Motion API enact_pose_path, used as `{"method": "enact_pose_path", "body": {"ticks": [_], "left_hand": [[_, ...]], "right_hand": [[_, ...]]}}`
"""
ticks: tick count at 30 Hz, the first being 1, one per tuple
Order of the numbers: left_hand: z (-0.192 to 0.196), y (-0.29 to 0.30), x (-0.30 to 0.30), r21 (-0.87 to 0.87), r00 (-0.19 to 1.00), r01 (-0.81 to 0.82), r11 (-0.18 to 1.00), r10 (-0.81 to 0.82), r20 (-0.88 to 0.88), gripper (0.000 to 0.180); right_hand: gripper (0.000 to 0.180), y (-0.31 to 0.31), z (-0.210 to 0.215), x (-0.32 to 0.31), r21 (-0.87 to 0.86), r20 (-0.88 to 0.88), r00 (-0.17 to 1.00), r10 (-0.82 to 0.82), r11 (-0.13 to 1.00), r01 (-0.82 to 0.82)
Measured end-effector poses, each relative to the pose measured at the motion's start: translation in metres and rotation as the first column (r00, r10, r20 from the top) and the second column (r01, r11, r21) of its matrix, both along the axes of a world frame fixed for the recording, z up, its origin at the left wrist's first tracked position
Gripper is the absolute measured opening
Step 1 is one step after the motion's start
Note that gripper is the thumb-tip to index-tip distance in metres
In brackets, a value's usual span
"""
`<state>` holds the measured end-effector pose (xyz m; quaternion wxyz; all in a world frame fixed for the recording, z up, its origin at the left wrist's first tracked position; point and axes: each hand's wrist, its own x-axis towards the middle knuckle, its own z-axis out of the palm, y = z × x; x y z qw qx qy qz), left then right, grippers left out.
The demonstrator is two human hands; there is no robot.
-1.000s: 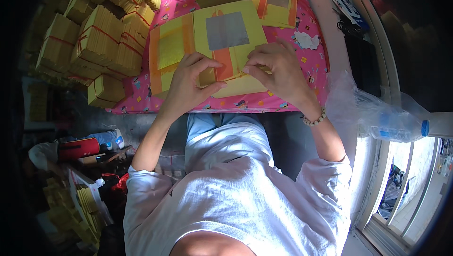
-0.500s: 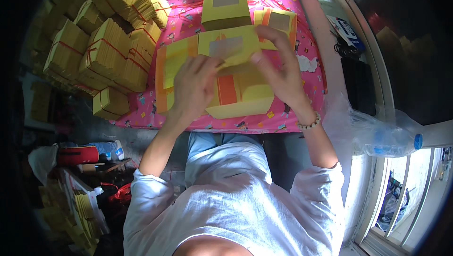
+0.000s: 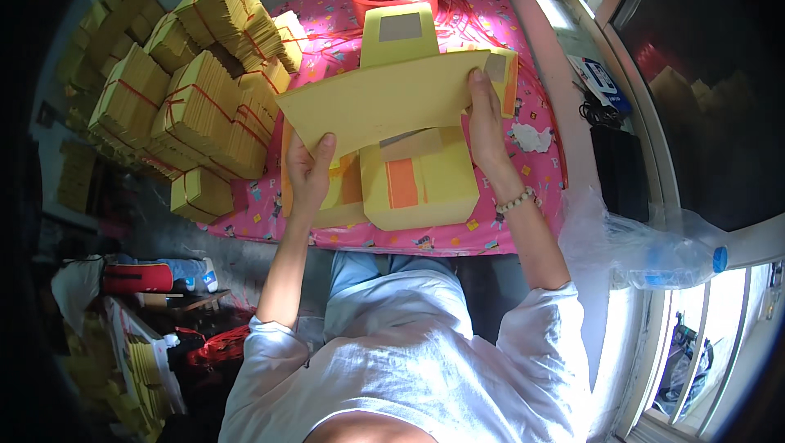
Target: The person stacks yellow paper sheets on a table, aligns them, and ties them into bundles using red string. The person then folds individual yellow paper sheets into small packets and places them into a stack.
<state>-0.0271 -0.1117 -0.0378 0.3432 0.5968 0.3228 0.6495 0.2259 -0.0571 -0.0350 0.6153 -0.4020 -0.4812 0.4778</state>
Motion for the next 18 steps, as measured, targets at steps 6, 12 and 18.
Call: {"method": "enact_pose_path", "body": {"ticks": [6, 12, 18], "left_hand": [[-0.008, 0.004, -0.010, -0.114, 0.997, 0.043, 0.993, -0.036, 0.062, 0.031], [0.010, 0.010, -0.004, -0.093, 0.974, 0.168, 0.981, -0.151, 0.171, 0.031], [0.023, 0.007, 0.032, -0.167, 0.869, 0.490, 0.856, -0.465, 0.168, 0.039]], "right_hand": [[0.060, 0.005, -0.011, -0.004, 0.036, 0.019, 0.992, -0.127, 0.991, 0.127], [0.043, -0.007, 0.031, -0.013, -0.005, -0.177, 0.984, 0.014, 1.000, -0.015], [0.039, -0.016, 0.038, -0.038, -0.018, -0.204, 0.915, 0.348, 0.933, -0.359]]}}
